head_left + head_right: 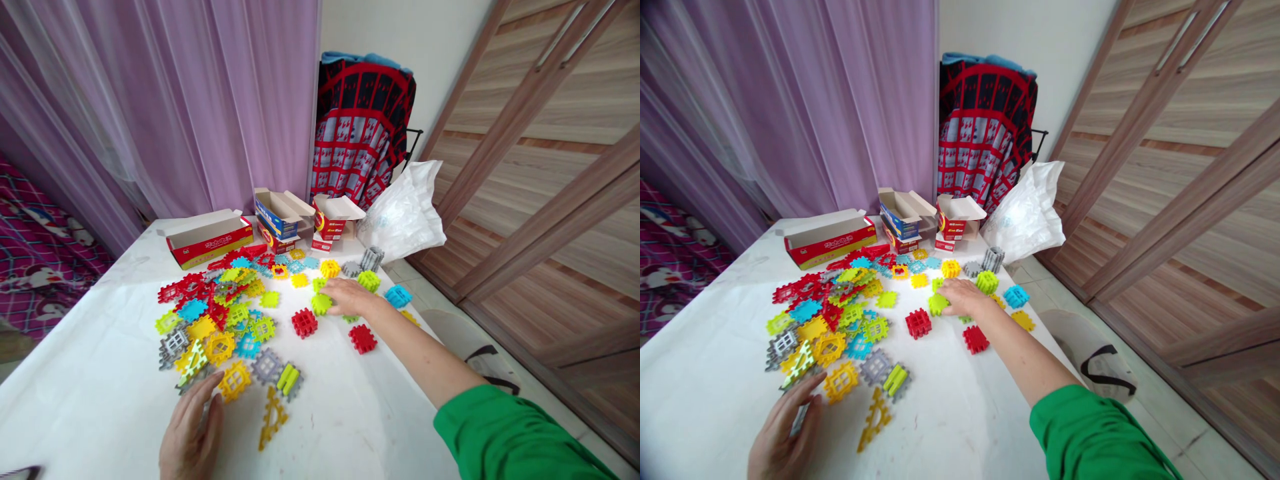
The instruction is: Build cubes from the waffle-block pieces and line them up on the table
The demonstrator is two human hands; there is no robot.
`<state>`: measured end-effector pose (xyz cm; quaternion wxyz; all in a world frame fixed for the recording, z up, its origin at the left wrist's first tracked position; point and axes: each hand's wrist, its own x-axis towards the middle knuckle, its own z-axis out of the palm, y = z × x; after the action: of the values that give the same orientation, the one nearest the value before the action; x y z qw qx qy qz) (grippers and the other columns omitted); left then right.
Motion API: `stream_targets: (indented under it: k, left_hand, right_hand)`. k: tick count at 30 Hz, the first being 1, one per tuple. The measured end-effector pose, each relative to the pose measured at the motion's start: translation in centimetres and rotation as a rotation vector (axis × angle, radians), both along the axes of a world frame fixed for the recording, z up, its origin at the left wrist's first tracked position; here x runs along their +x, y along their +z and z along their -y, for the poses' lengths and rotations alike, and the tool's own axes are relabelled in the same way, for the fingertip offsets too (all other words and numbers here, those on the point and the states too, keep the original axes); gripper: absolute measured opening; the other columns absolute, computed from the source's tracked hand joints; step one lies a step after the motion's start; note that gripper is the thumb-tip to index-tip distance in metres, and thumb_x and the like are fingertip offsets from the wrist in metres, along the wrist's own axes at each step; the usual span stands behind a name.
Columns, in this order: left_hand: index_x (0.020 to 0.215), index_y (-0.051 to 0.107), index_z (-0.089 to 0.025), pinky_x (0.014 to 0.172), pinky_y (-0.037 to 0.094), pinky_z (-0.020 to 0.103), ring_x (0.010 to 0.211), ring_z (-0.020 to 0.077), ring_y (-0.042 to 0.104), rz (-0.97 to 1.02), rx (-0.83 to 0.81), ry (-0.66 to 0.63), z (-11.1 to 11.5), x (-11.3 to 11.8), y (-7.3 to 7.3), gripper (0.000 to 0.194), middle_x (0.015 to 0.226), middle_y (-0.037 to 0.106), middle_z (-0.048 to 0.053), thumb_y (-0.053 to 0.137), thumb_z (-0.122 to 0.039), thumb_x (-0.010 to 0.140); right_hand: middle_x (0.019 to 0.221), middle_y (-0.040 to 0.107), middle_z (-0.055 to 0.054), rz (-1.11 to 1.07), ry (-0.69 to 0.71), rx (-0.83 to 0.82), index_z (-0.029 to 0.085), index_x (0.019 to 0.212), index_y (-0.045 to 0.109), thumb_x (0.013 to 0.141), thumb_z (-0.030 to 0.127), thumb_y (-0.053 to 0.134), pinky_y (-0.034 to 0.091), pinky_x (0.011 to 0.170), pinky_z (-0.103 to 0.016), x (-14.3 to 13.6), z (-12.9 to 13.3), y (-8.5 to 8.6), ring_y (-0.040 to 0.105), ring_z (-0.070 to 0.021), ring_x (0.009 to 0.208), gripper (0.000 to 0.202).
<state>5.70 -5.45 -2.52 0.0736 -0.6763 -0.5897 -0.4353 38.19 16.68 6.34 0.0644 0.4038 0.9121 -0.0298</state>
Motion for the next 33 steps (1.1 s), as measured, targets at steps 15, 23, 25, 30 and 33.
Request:
stream_targets:
  k: [15, 23, 25, 30, 33]
  left_hand:
    - [0.115, 0.06, -0.023, 0.077, 0.057, 0.028, 0.086, 0.0183, 0.07, -0.027, 0.041, 0.0, -0.1, 0.2, 0.6, 0.027, 0.099, 0.073, 0.007, 0.051, -0.023, 0.089]
    - [0.114, 0.062, -0.024, 0.079, 0.058, 0.03, 0.087, 0.0186, 0.071, 0.062, -0.006, 0.015, 0.0, 0.2, 0.1, 0.027, 0.1, 0.073, 0.007, 0.051, -0.025, 0.089]
    - [0.114, 0.062, -0.024, 0.08, 0.058, 0.03, 0.088, 0.0186, 0.071, 0.104, -0.028, 0.039, 0.0, 0.3, 0.1, 0.027, 0.101, 0.073, 0.007, 0.05, -0.027, 0.09]
    - [0.111, 0.063, -0.023, 0.081, 0.058, 0.031, 0.09, 0.0189, 0.071, 0.121, 0.034, 0.064, -1.5, -0.3, 0.9, 0.025, 0.101, 0.073, 0.007, 0.051, -0.024, 0.089]
    - [0.111, 0.064, -0.022, 0.08, 0.057, 0.031, 0.089, 0.019, 0.071, 0.078, 0.082, 0.077, -2.9, -1.1, 1.3, 0.026, 0.097, 0.074, 0.007, 0.051, -0.021, 0.088]
  right_hand:
    - [0.118, 0.063, -0.011, 0.034, -0.012, 0.001, 0.02, 0.118, 0.065, 0.078, 0.035, 0.069, 0.046, 0.086, -0.033, -0.6, 0.3, 0.3, 0.059, -0.0255, 0.108, 0.043]
    - [0.117, 0.065, -0.01, -0.058, -0.03, 0.074, 0.021, 0.113, 0.068, 0.086, 0.025, 0.058, 0.044, 0.091, -0.033, -0.9, 0.6, 1.9, 0.059, -0.0244, 0.109, 0.029]
    - [0.116, 0.066, -0.009, -0.084, -0.02, 0.082, 0.021, 0.111, 0.07, 0.087, 0.024, 0.055, 0.044, 0.093, -0.034, -1.9, 0.8, 2.1, 0.06, -0.0238, 0.108, 0.028]
    - [0.116, 0.068, -0.008, -0.121, 0.006, 0.07, 0.022, 0.111, 0.07, 0.089, 0.025, 0.053, 0.042, 0.096, -0.034, -6.5, 0.9, 2.0, 0.059, -0.0229, 0.11, 0.028]
    - [0.119, 0.067, -0.008, -0.098, -0.015, 0.032, 0.022, 0.114, 0.068, 0.088, 0.03, 0.055, 0.042, 0.097, -0.034, -9.8, 0.8, 1.5, 0.057, -0.0231, 0.113, 0.031]
